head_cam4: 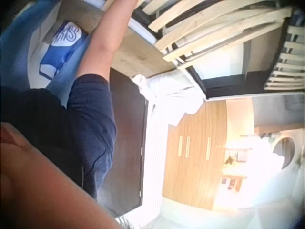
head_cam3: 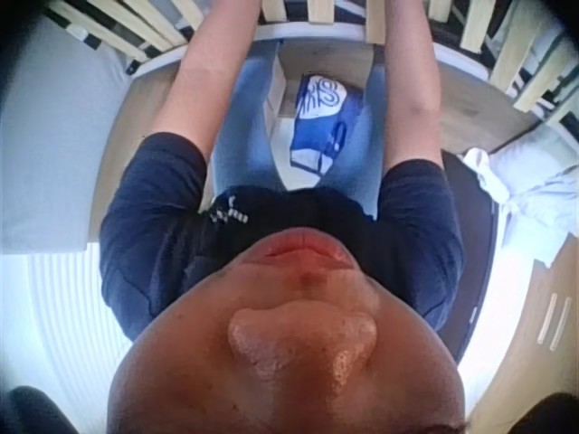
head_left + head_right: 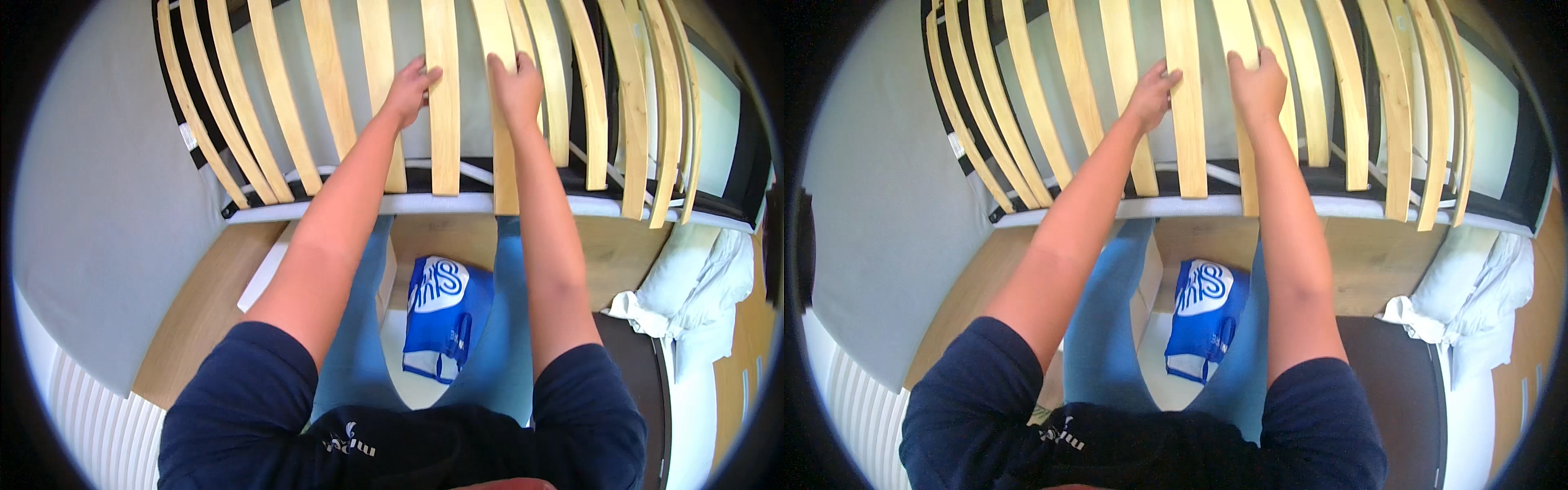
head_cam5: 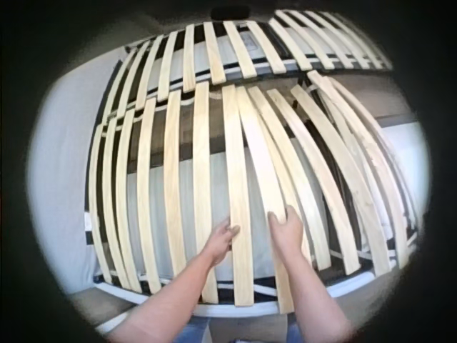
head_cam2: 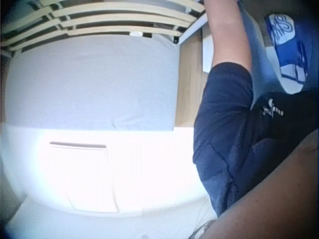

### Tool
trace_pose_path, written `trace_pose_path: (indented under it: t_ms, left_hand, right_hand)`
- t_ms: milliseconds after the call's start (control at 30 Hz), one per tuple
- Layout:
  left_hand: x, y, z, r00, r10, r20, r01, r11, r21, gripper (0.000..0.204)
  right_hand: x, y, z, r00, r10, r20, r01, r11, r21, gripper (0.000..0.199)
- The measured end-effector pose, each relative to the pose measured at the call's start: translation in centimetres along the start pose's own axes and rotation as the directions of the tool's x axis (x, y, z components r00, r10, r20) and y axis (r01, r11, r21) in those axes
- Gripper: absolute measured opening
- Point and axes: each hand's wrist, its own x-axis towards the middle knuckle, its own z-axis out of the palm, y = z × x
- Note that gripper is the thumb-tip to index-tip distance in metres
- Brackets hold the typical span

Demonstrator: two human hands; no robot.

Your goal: The person places and adjusts wooden slats onto the bed frame, aligning them one by one to form the support structure. The person handles the slats by hand, positioning them between the frame rails.

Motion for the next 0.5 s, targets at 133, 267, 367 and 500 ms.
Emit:
trace_pose_path:
  t_ms: [133,267,367,500]
  left_hand:
    - [1.3,-2.5,-1.8,0.997,0.026,0.069,-0.029,0.998,0.054,0.067]
    - [-0.3,-0.6,-1.1,0.986,-0.034,0.166,0.045,0.997,-0.067,0.062]
    - [-0.1,0.2,-0.6,0.971,0.005,0.241,0.023,0.993,-0.114,0.061]
    - [0.1,0.4,-0.6,0.949,0.078,0.307,-0.015,0.979,-0.202,0.06]
  right_hand:
    - [-1.2,1.6,0.8,0.993,-0.06,-0.098,0.054,0.996,-0.067,0.065]
    - [-1.4,0.7,0.0,0.997,0.032,-0.073,-0.029,0.999,0.034,0.06]
    - [-1.0,1.5,0.3,0.995,0.06,-0.074,-0.058,0.998,0.031,0.061]
    - [-0.8,2.8,1.4,0.989,0.033,-0.143,-0.022,0.997,0.079,0.059]
